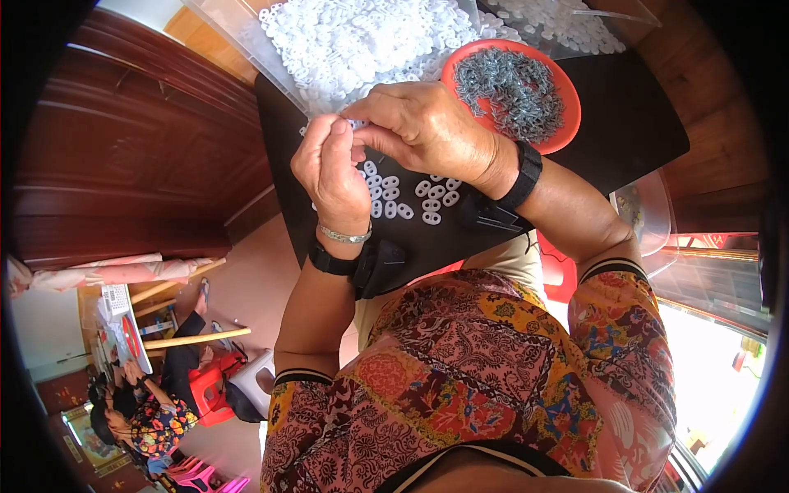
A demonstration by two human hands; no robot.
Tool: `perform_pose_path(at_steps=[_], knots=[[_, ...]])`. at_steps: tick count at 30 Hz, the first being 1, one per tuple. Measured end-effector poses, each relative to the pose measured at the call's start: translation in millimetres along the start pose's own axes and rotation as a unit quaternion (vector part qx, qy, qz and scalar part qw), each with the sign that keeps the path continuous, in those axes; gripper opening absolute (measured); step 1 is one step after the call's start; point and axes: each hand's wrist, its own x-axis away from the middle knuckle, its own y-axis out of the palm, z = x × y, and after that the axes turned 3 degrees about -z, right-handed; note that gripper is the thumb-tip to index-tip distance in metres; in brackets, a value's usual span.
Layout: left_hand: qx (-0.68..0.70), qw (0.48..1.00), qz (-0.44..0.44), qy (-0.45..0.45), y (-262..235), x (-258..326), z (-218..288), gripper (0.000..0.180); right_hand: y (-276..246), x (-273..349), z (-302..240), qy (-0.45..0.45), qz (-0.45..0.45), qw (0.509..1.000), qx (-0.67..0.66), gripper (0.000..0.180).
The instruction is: Manually inserting small metal components into white plastic housing units.
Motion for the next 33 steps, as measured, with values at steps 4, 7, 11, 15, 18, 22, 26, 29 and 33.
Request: perform_pose_path(at_steps=[4, 7, 11, 15, 18, 22, 26, 29, 33], knots=[[0.006, 1.000, 0.000, 0.007, 0, 2, 1, 0.022, -1, 1, -2, -0.001, -0.003, 1.000, 0.001, 0.016], [-0.007, 1.000, 0.008, -0.005, 2, 3, 3, 0.023, -1, 1, 0, -0.014, -0.010, 1.000, 0.007, 0.018], [0.045, 0.998, 0.010, -0.045, 5, -1, -6, 0.025, 2, 2, 8, 0.006, -0.007, 1.000, 0.021, 0.021], [0.081, 0.994, -0.004, -0.074, -3, -3, -19, 0.024, 6, 0, 6, 0.049, 0.007, 0.998, -0.031, 0.022], [0.106, 0.992, 0.005, -0.067, -4, -7, -15, 0.025, 4, -2, -1, 0.086, -0.021, 0.992, -0.085, 0.026], [0.073, 0.996, -0.009, -0.055, -7, -7, -14, 0.025, 7, 0, 2, 0.128, -0.006, 0.986, -0.104, 0.026], [0.078, 0.996, -0.021, -0.047, -5, -8, -12, 0.025, 8, 1, 8, 0.087, 0.009, 0.994, -0.067, 0.027], [0.071, 0.997, -0.016, -0.033, -3, -7, -11, 0.025, 8, 2, 8, 0.124, 0.000, 0.988, -0.096, 0.024], [0.041, 0.999, -0.009, 0.000, -2, -6, -9, 0.025, 6, 3, 7, 0.138, 0.000, 0.983, -0.118, 0.022]])
